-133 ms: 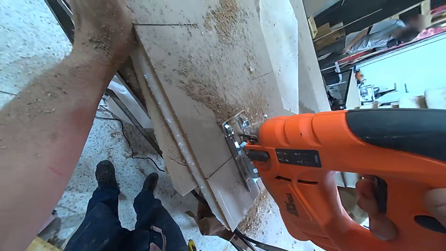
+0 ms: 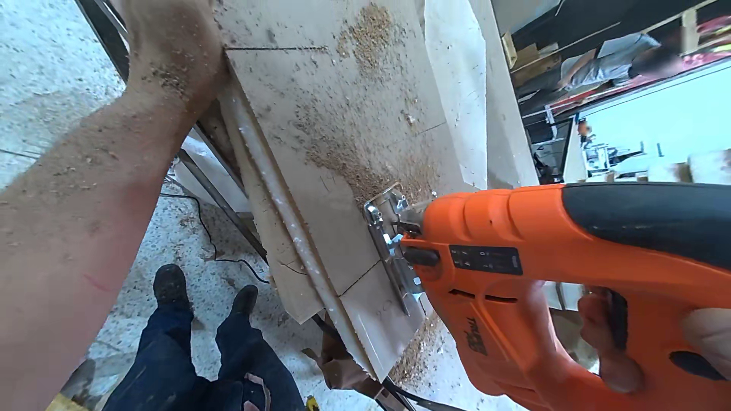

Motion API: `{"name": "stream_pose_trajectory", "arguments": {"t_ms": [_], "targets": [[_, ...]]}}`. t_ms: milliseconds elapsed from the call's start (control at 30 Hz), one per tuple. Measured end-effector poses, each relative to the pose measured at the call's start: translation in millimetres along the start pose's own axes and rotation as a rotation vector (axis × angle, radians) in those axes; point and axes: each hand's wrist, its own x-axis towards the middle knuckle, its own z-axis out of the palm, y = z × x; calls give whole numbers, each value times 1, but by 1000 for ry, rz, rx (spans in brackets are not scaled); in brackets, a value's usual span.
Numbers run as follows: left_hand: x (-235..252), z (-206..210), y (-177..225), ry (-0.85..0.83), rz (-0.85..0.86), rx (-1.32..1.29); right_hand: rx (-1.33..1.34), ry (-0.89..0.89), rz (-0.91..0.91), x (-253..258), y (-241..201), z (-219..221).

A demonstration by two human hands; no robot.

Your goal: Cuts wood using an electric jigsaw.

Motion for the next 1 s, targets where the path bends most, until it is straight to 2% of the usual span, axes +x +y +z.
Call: {"name": "stream_pose_trajectory", "arguments": {"t_ms": [100,167,367,467,633,1000], "targets": [[-4,-26,51,-62,-93,-25,5,-32,-100,-11,20,-19],[-6,-34,66,-70,-114,-61,2,-34,-110,-11,19,-19],[-6,-32,61,-10,-96,-136,-9,-3,-148,-8,17,-18],[-1,-25,61,156,-222,-439,-26,9,-154,-7,19,-20],[2,-23,58,187,-251,-678,-13,-12,-131,-4,16,-20],[-1,-24,61,183,-239,-584,-22,9,-165,3,9,-17]]}}
